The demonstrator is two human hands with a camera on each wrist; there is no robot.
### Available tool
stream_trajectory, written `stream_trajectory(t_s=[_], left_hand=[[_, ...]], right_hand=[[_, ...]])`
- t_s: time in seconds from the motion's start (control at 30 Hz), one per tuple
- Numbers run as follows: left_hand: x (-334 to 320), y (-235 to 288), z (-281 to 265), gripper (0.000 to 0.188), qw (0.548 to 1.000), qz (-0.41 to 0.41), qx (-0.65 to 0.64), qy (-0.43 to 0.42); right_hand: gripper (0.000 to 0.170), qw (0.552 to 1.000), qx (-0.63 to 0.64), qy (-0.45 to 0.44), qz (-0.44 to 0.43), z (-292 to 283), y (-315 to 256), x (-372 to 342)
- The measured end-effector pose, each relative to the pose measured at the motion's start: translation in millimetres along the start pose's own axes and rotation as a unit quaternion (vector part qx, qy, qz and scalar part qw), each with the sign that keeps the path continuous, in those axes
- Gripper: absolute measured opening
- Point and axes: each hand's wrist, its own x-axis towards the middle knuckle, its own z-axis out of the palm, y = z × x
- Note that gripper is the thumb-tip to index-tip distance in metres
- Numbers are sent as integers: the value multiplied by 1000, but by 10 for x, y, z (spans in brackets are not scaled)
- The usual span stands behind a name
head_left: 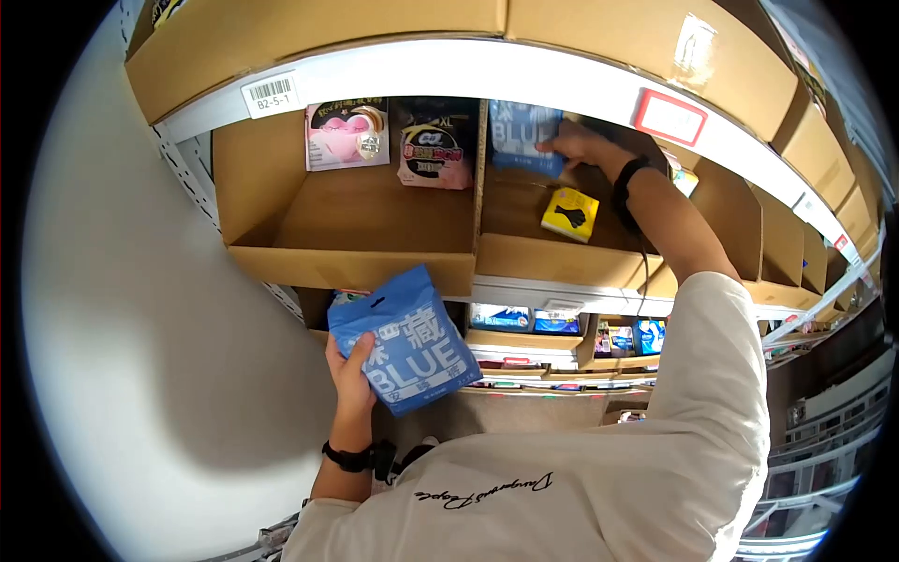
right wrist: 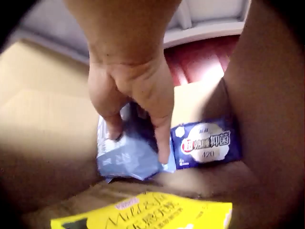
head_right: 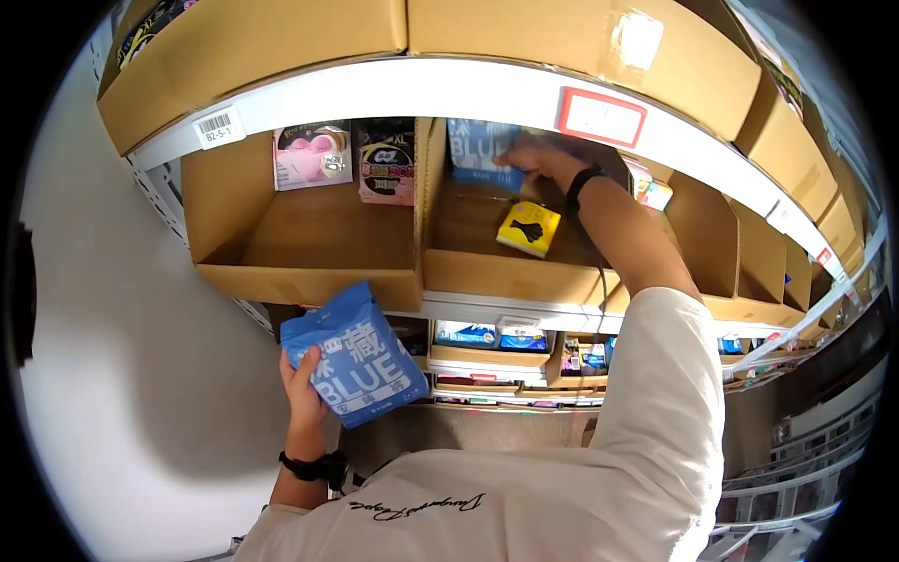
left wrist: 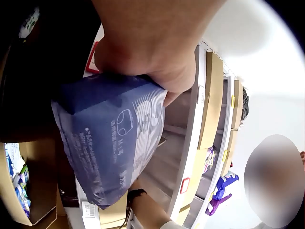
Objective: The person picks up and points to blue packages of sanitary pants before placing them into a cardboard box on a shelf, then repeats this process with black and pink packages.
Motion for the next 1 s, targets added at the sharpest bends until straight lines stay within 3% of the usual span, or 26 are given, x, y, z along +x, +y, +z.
stream_trajectory(t_s=[0.03,0.07,0.17,0.27,0.33,0.4,0.47,0.57,0.67,0.73,0.8,0.87,1.0], left_hand=[[-1,44,-36,38,1000,-1,2,9],[1,74,-74,37,1000,-2,4,16],[31,131,-207,37,1000,-6,3,19],[48,212,-170,38,1000,-9,5,19],[81,236,-180,39,1000,-5,6,14],[134,216,-239,45,1000,16,16,-7],[147,253,-211,46,1000,3,16,-4],[210,284,-252,47,1000,-4,17,-5],[260,303,-224,45,1000,7,9,-16],[343,316,-218,44,999,0,20,-31],[409,321,-163,43,999,-2,26,-47],[453,382,-22,44,998,8,-11,-58],[433,308,140,42,995,37,-7,-87]], right_hand=[[71,989,-121,-32,84,9,-149,-13],[70,976,-198,-31,80,80,-126,9],[63,987,-123,-18,99,159,-97,103],[55,972,-205,-9,110,84,-323,-98],[49,924,-383,19,11,93,-536,-342],[50,926,-376,6,44,35,-792,-564],[52,932,-345,108,-29,46,-843,-843],[49,982,-106,72,-137,109,-1164,-1924],[60,953,-2,56,-296,591,-1356,-2690],[76,942,10,22,-335,1042,-1444,-2874],[85,947,-9,-29,-320,1334,-1538,-2962],[86,946,-35,-8,-322,1497,-1556,-3014],[86,950,63,9,-305,1455,-1335,-3185]])
